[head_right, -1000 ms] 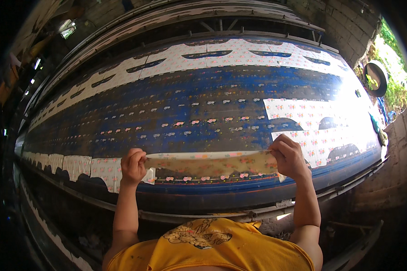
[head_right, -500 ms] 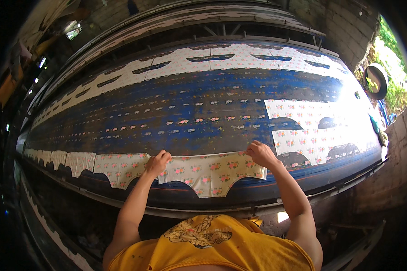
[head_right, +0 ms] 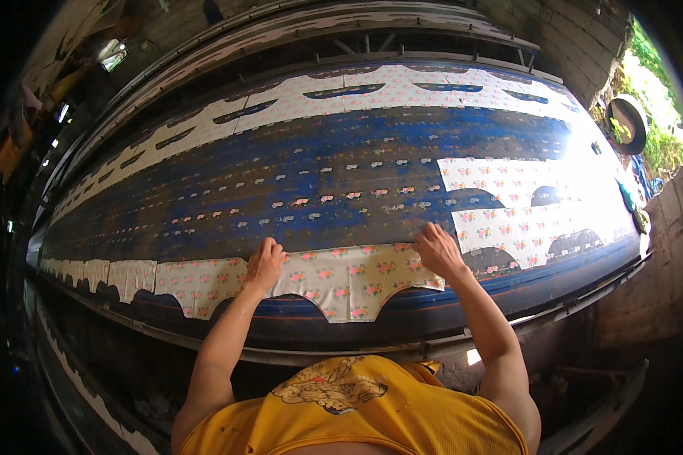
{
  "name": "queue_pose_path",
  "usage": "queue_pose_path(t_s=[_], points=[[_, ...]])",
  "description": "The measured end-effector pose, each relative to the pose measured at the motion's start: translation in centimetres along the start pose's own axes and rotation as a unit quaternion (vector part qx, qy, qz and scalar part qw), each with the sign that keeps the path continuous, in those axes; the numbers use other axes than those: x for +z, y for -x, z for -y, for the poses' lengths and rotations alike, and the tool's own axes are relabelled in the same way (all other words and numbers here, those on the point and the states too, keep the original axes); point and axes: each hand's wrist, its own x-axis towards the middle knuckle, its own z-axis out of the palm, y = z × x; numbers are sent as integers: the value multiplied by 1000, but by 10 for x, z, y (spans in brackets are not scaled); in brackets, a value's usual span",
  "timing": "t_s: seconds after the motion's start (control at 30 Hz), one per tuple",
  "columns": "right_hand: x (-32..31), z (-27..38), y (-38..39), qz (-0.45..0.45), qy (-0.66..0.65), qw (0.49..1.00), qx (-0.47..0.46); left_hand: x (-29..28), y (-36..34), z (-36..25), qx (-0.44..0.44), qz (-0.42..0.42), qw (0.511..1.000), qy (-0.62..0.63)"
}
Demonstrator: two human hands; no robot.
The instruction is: The person repeatedly picks up patterned fabric pieces from a large blue surface and places them in a row, aligning them with previously placed pieces. The person handles the fabric by hand, smoothing and adjusting each piece as it is laid down.
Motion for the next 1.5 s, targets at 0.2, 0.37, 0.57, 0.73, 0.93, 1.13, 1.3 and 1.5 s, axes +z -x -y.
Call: queue_pose_path(t_s=[0.2, 0.37, 0.57, 0.73, 0.93, 1.13, 1.3, 1.5], points=[[1, 18, 24, 105, -100, 988, -54, 20, 22, -42, 1, 15, 990, 140], [19, 20, 43, 105, -17, 994, -37, 36, 35, -53, -58, 85, 995, -4], [20, 21, 42, 109, 7, 994, -25, 33, 32, -56, -71, 113, 991, -10], [18, 25, 41, 99, 0, 995, -13, 35, 32, -57, -74, 95, 993, -12], [11, 27, 41, 98, -15, 995, -7, 32, 32, -60, -74, 96, 993, -2], [2, 31, 39, 91, -52, 994, 14, 23, 29, -70, -75, 116, 990, 39], [-21, 5, 50, 62, -37, 997, -3, 29, 10, -117, -37, 81, 994, 66], [-57, -111, 81, 29, -1, 999, -33, 56, -55, -214, 45, 35, 995, 86]])
